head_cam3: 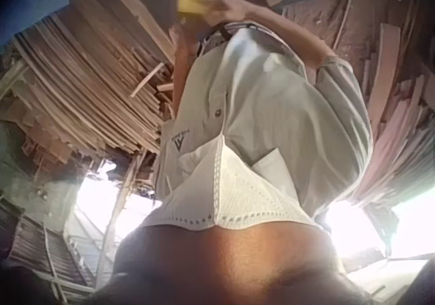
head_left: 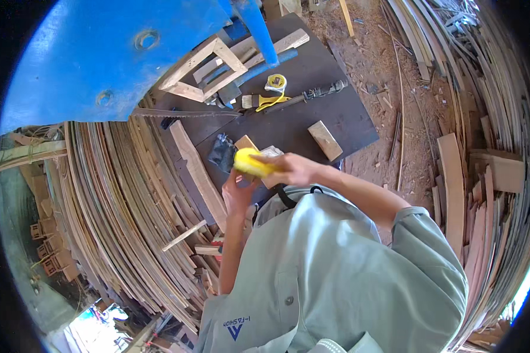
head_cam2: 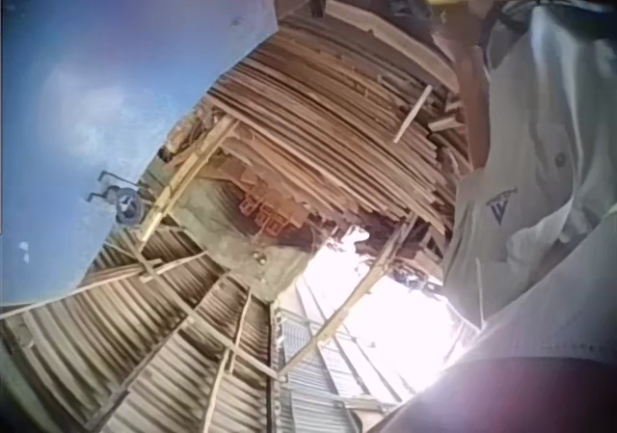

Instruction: Measuring, marking, brushing dust off, and prepping a piece of wood at a workbench station.

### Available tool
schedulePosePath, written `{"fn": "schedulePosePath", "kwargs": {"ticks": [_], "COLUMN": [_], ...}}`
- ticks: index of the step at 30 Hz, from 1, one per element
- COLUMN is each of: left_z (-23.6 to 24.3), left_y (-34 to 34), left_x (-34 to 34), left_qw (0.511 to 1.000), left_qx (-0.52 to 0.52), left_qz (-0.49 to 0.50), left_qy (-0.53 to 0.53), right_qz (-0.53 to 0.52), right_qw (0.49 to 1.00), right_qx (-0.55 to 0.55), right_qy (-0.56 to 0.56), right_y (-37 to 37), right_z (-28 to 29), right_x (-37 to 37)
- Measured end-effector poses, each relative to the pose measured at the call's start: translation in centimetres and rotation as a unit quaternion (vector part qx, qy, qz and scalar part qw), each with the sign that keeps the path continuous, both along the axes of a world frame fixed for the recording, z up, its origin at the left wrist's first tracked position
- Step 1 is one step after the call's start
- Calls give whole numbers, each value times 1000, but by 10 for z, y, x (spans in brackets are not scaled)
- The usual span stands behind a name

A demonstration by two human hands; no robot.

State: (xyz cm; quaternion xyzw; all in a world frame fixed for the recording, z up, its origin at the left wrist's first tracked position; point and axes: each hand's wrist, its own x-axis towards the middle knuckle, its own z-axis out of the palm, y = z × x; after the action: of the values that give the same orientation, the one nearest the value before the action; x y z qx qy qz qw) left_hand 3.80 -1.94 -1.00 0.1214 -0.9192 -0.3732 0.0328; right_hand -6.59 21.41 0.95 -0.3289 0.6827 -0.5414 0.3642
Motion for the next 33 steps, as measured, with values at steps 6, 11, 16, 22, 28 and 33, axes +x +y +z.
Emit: {"fn": "schedulePosePath", "kwargs": {"ticks": [6, 11, 16, 22, 28, 33], "left_z": [-6, -1, 24, 30, 14, 27], "left_y": [-2, 8, 31, 34, 40, 38], "left_x": [8, 17, 0, -10, -2, -12], "left_qw": [1000, 1000, 997, 998, 997, 998], "left_qx": [3, 24, 74, -46, -61, -61], "left_qz": [8, -4, -1, -28, 25, -13], "left_qy": [21, -18, -13, 25, -49, -19], "right_qz": [-91, 15, -42, -36, -55, -63], "right_qw": [972, 996, 989, 985, 982, 979], "right_qx": [215, 79, 138, 116, 181, 60], "right_qy": [-9, -22, -28, -120, -24, -185], "right_y": [16, 12, 20, 11, 30, 34], "right_z": [-95, -14, -42, 7, -65, 20], "right_x": [-10, -1, -8, -14, -26, -26]}}
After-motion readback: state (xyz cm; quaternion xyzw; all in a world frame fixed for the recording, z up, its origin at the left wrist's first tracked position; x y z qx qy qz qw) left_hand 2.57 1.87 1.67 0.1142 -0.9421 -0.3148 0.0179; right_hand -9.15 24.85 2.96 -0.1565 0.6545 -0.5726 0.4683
